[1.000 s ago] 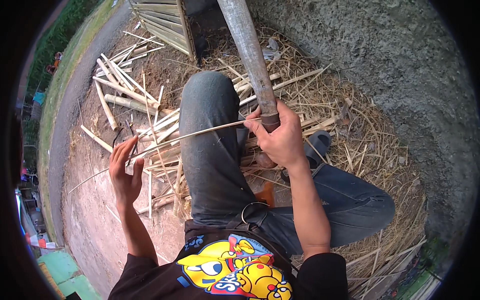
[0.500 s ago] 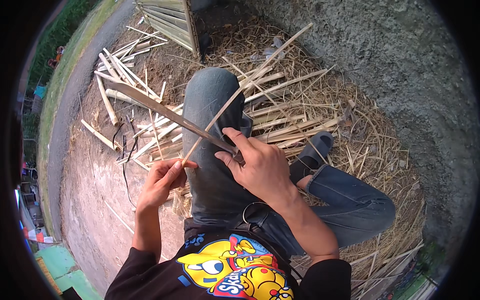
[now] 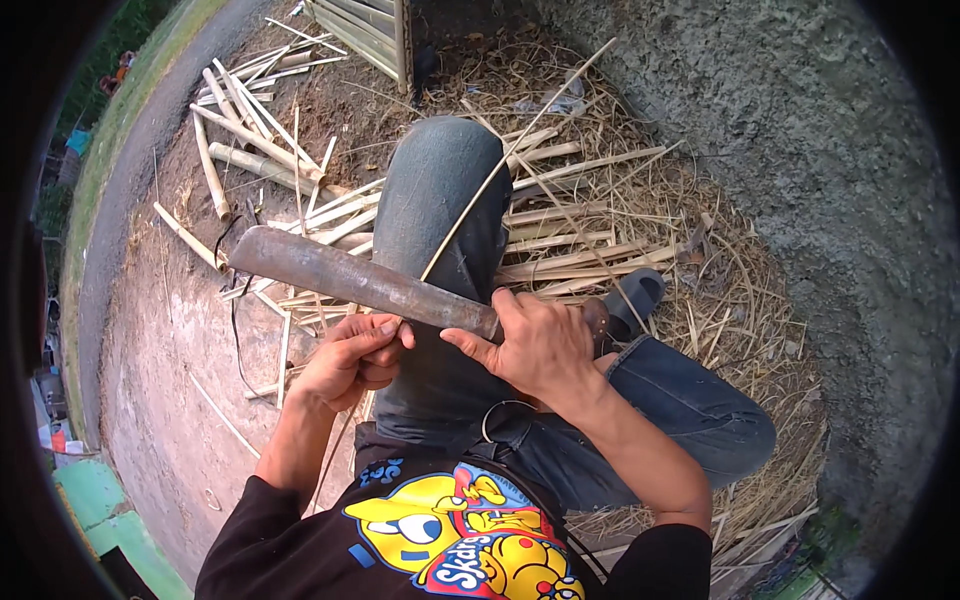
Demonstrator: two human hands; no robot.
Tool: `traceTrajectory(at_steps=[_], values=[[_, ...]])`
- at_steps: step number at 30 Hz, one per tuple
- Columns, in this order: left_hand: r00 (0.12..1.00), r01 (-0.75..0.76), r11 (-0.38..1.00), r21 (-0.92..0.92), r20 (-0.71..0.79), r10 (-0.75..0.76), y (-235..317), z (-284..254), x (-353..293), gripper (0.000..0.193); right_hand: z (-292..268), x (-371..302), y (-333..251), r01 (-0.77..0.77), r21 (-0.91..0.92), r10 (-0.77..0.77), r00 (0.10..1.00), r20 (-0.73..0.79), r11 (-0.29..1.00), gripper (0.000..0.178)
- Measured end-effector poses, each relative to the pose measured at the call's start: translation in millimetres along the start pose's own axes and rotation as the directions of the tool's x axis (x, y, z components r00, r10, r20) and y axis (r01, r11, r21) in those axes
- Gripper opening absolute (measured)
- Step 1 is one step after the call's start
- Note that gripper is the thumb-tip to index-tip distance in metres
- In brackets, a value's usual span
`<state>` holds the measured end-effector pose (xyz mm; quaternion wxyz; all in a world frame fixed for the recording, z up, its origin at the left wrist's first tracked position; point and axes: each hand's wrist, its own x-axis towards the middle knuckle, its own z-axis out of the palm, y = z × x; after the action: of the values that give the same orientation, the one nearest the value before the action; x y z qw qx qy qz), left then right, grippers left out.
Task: The person uses a large knife to shave thin strips of bamboo from a long stick, holding the stick against their leg for support and repeatedly drawing the blade along its length.
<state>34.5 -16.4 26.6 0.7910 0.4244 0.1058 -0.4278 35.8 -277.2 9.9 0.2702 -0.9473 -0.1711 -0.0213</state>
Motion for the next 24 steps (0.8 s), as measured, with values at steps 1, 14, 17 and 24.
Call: traceTrajectory(at_steps=[1, 14, 17, 24], values=[[1.000, -0.019, 1.000, 0.022, -0.023, 0.019, -4, -1, 0, 0.028, 0, 4, 1, 0.001, -0.016, -0.001, 0.999, -0.035, 1.000, 0.070], [0.993, -0.113, 0.991, 0.071, -0.019, 0.115, -2, 7, 6, 0.029, -28, 68, 61, -0.291, 0.017, 0.286, 0.926, -0.246, 0.957, 0.074], [0.996, -0.090, 0.996, 0.025, -0.011, 0.091, -5, 6, 6, 0.029, -20, 67, 53, -0.234, 0.088, 0.249, 0.942, -0.227, 0.968, 0.075], [0.995, -0.087, 0.996, 0.019, -0.041, 0.088, -6, -4, -8, 0.029, 5, 37, 5, 0.092, -0.047, -0.096, 0.990, -0.105, 0.995, 0.071]])
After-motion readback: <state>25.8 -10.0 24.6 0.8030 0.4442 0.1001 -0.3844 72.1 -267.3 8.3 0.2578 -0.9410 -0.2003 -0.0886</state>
